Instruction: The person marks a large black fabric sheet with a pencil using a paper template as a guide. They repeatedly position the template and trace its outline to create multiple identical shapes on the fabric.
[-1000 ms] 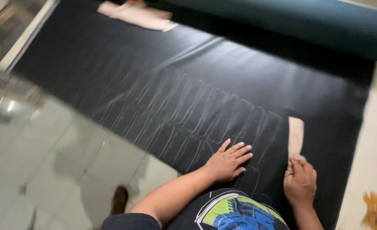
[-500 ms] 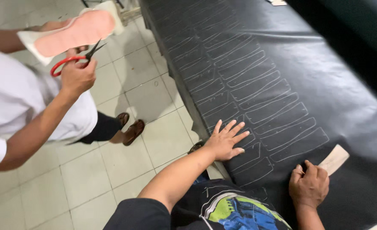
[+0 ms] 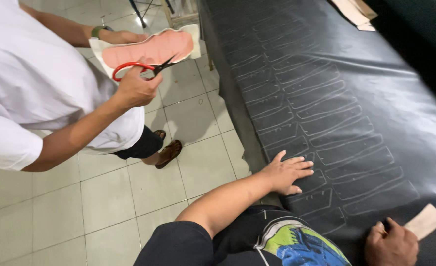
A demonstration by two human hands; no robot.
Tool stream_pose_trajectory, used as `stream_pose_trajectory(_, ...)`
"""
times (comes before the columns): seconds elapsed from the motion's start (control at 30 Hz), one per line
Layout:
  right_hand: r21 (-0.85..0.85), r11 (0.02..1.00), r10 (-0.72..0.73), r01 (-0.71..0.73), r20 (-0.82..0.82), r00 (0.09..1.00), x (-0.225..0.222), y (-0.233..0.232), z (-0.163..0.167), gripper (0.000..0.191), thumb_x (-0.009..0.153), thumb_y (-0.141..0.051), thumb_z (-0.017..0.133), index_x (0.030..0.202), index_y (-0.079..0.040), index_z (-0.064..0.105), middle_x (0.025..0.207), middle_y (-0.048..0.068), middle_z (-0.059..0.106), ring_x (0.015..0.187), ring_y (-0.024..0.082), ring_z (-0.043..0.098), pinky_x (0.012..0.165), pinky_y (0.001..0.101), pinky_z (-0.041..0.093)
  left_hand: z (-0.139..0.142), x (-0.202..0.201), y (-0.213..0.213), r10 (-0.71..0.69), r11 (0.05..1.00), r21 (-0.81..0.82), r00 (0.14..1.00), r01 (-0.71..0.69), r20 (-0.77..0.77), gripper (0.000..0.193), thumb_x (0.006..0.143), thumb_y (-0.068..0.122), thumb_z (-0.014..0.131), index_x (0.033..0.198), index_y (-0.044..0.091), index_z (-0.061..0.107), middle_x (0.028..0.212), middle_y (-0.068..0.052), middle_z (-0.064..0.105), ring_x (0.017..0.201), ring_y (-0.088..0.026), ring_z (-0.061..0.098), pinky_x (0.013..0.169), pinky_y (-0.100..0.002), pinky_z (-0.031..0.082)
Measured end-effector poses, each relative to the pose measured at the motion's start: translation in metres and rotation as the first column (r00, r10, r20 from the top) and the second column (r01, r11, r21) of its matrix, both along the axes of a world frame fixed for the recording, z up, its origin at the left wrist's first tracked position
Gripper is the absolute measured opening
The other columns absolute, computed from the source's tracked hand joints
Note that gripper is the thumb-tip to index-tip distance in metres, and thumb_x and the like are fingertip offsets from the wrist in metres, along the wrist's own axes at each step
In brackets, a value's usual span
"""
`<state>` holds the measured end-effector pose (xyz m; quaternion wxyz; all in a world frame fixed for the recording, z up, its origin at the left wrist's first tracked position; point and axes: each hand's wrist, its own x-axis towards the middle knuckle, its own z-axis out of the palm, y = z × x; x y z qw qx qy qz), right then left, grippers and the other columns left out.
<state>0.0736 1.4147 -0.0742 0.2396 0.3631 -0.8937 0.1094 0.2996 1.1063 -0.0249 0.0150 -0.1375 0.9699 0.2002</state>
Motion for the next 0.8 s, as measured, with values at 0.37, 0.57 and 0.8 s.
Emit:
stream_pose_trajectory(0.37,-0.263,0.952,0.208,-0.158,0.173,0.963,-0.015,-0.027,0.012,0.026,0.103,-0.021,0.071,0.102,0.005,0.069,0.076,0.015,0.054,0.061,0.023,0.056,0.058,0.0344,0.048,-0.015,0.031,-0.030,0.009,0.998,0.070,0.997,-0.004,-0.073,0.088,0.083,0.065,0.067,0.159,0.035,0.034,0.173,0.003,0.014,0.161,-0.026,0.007,0.125,-0.061,-0.002)
stream_pose_trajectory(0.57,-0.144,0.971,0.195,-0.191,0.017,0.981,-0.010,-0.024,0.010,0.020,0.106,-0.016,0.068,0.103,0.002,0.064,0.092,0.014,0.053,0.067,0.019,0.051,0.065,0.0304,0.047,-0.011,0.033,-0.032,-0.001,0.996,0.085,0.999,0.005,-0.043,0.089,0.084,0.066,0.066,0.160,0.036,0.030,0.174,0.003,0.010,0.161,-0.026,0.004,0.126,-0.060,-0.004)
stream_pose_trajectory(0.8,-0.208,0.957,0.224,-0.203,0.083,0.971,-0.005,-0.029,0.015,0.020,0.106,-0.015,0.066,0.108,0.004,0.064,0.094,0.014,0.053,0.067,0.018,0.051,0.066,0.0305,0.049,0.001,0.033,-0.035,0.000,0.993,0.121,1.000,-0.003,0.019,0.087,0.086,0.064,0.064,0.160,0.037,0.027,0.173,0.004,0.007,0.160,-0.024,0.000,0.126,-0.058,-0.007)
